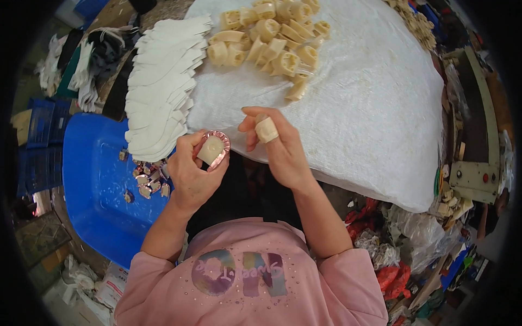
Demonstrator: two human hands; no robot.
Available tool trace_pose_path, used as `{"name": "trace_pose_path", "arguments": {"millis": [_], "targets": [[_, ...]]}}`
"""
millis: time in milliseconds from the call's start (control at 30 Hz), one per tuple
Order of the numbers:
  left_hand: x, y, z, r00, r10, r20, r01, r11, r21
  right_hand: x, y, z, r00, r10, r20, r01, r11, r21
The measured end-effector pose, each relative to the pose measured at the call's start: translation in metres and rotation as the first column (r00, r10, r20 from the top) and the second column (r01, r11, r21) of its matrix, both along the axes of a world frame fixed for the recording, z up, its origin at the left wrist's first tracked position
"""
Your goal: Manually assembling small plastic or rubber shoe components onto white curved pieces.
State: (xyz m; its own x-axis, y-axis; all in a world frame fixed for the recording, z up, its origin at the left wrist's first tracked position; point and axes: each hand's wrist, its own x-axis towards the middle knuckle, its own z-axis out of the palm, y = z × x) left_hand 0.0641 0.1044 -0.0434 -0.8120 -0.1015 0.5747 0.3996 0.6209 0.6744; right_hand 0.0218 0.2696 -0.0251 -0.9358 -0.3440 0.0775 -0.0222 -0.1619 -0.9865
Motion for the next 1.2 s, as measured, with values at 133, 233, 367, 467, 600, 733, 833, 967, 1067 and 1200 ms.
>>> {"name": "trace_pose_path", "arguments": {"millis": [133, 233, 367, 467, 600, 733, 833, 967, 1067, 1200], "targets": [[0.025, -0.032, 0.004, 0.996, 0.077, 0.043, -0.074, 0.994, -0.083, -0.013, -0.016, 0.009, 0.989, 0.021, -0.147, 0.003, 0.987, 0.162], [0.051, -0.068, -0.01, 0.976, 0.21, 0.065, -0.2, 0.97, -0.138, -0.02, -0.036, 0.012, 0.938, 0.078, -0.337, 0.04, 0.942, 0.332], [0.08, -0.106, -0.011, 0.898, 0.381, 0.218, -0.302, 0.896, -0.325, -0.028, -0.06, 0.011, 0.801, 0.194, -0.567, 0.135, 0.864, 0.486], [0.076, -0.115, -0.004, 0.876, 0.45, 0.172, -0.388, 0.871, -0.302, -0.034, -0.077, 0.01, 0.778, 0.219, -0.589, 0.149, 0.846, 0.512], [0.048, -0.11, 0.002, 0.913, 0.404, 0.065, -0.38, 0.896, -0.231, -0.041, -0.097, 0.005, 0.713, 0.239, -0.659, 0.256, 0.786, 0.562], [0.015, -0.095, 0.017, 0.958, 0.285, -0.008, -0.275, 0.914, -0.297, -0.043, -0.113, 0.003, 0.712, 0.217, -0.668, 0.398, 0.659, 0.638], [-0.002, -0.086, 0.025, 0.962, 0.266, 0.06, -0.232, 0.912, -0.337, -0.043, -0.116, 0.0, 0.703, 0.223, -0.676, 0.402, 0.659, 0.636], [-0.008, -0.087, 0.028, 0.938, 0.309, 0.156, -0.222, 0.884, -0.412, -0.035, -0.116, 0.007, 0.662, 0.295, -0.689, 0.306, 0.733, 0.608], [-0.011, -0.089, 0.025, 0.948, 0.295, 0.122, -0.215, 0.872, -0.441, -0.017, -0.104, 0.025, 0.698, 0.293, -0.654, 0.11, 0.858, 0.502], [-0.011, -0.095, 0.024, 0.97, 0.244, 0.004, -0.221, 0.882, -0.417, -0.004, -0.095, 0.036, 0.837, 0.248, -0.488, -0.177, 0.966, 0.188]]}}
